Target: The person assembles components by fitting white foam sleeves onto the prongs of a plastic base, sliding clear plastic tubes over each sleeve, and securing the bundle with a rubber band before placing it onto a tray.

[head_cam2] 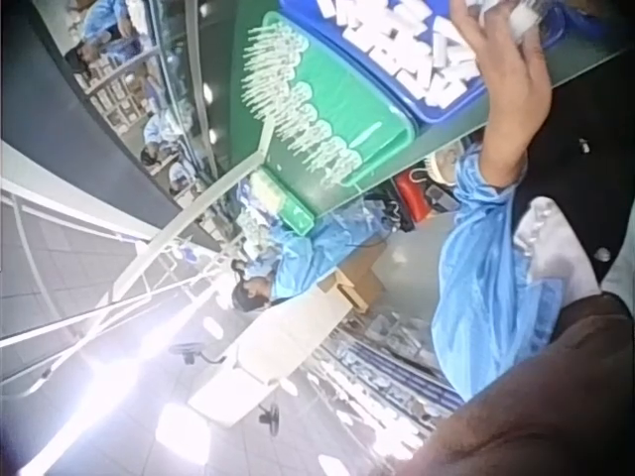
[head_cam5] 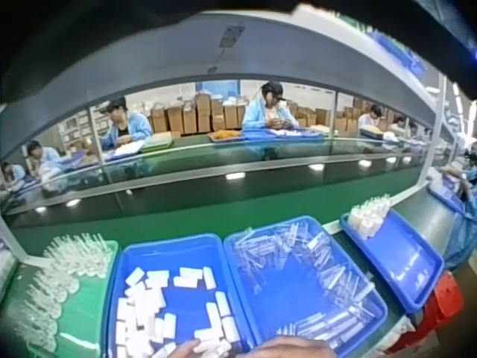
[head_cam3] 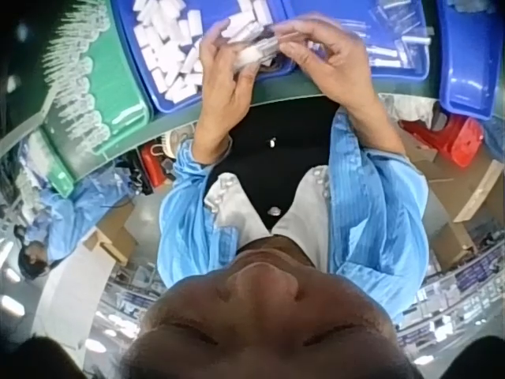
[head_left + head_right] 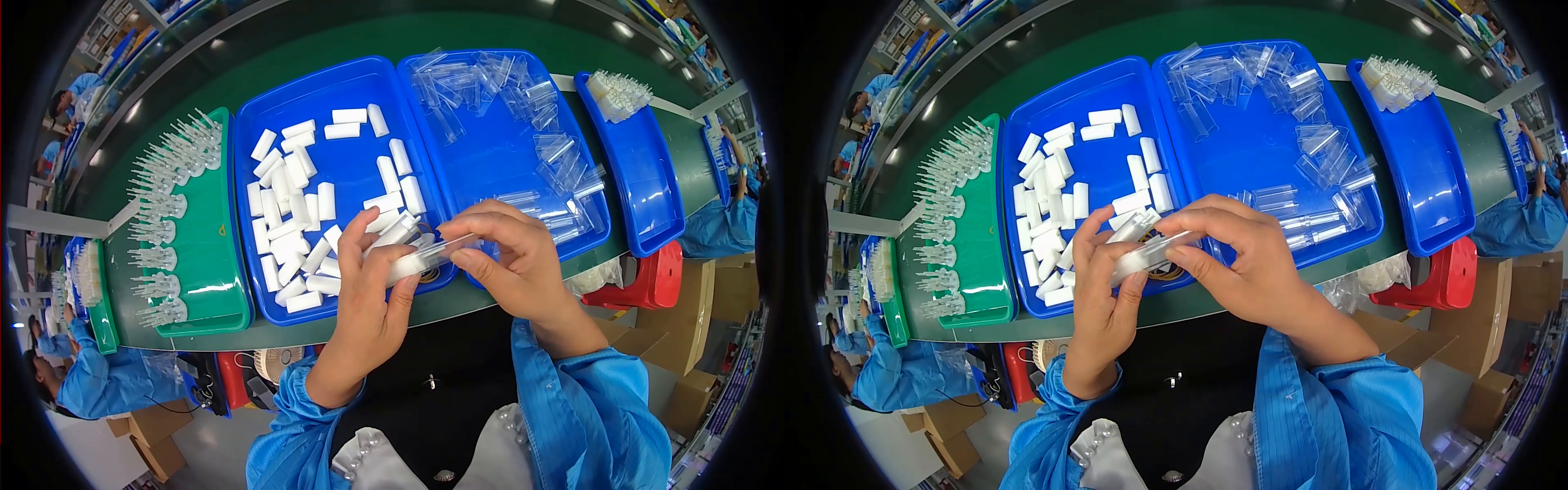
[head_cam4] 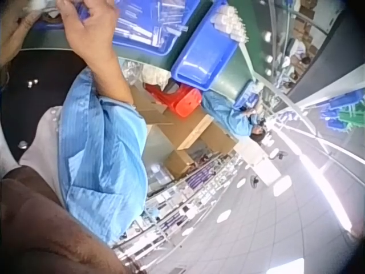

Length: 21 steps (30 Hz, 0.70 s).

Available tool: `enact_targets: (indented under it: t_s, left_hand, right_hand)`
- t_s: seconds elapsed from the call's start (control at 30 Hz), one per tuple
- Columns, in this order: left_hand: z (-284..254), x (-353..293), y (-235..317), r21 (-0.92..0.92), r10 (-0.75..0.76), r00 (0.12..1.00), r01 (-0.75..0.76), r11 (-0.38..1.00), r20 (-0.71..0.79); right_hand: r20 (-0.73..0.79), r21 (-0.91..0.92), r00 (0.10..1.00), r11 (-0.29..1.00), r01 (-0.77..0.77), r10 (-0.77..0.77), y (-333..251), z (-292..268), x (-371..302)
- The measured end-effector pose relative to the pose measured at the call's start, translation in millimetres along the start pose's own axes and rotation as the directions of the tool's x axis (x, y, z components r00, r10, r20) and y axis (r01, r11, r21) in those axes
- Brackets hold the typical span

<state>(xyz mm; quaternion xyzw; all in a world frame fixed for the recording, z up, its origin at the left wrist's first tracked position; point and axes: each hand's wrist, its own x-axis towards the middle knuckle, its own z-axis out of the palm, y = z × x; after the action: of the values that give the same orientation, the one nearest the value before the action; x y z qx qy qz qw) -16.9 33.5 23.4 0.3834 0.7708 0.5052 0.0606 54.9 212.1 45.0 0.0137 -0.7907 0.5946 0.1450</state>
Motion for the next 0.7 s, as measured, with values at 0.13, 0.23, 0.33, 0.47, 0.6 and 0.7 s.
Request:
enact_targets:
  t_s: [0.13, 0.23, 0.33, 0.47, 0.6, 0.7]
  left_hand:
    - [3.0, -1.0, 0.2, 0.032, 0.053, 0.999, -0.054, 0.998, 0.005]
    - [3.5, -1.1, -1.1, 0.024, 0.042, 0.999, -0.042, 0.999, 0.019]
    - [5.2, -1.8, -1.1, 0.055, 0.055, 0.998, -0.056, 0.997, 0.010]
    - [4.9, -3.5, -4.4, 0.074, 0.033, 0.999, -0.034, 0.997, 0.013]
    - [3.1, -2.7, -0.4, 0.045, 0.070, 0.998, -0.070, 0.997, 0.003]
    - [3.1, -2.8, -2.5, 0.011, 0.033, 0.999, -0.033, 0.999, 0.002]
  right_hand:
    - [-0.038, 0.399, 0.969, 0.893, -0.207, 0.242, 0.8, 2.1, -1.8]
    - [-0.092, 0.109, 0.991, 0.990, -0.090, 0.100, 11.4, 2.2, -3.3]
    - [-0.048, 0.316, 0.980, 0.934, -0.170, 0.194, 10.0, 2.5, -4.3]
    - [-0.090, 0.155, 0.984, 0.978, -0.141, 0.156, 9.1, 8.6, -8.2]
    - [-0.008, 0.504, 0.958, 0.829, -0.242, 0.285, 12.5, 6.8, -6.3]
    - [-0.044, 0.406, 0.967, 0.889, -0.212, 0.250, 14.2, 9.1, -4.8]
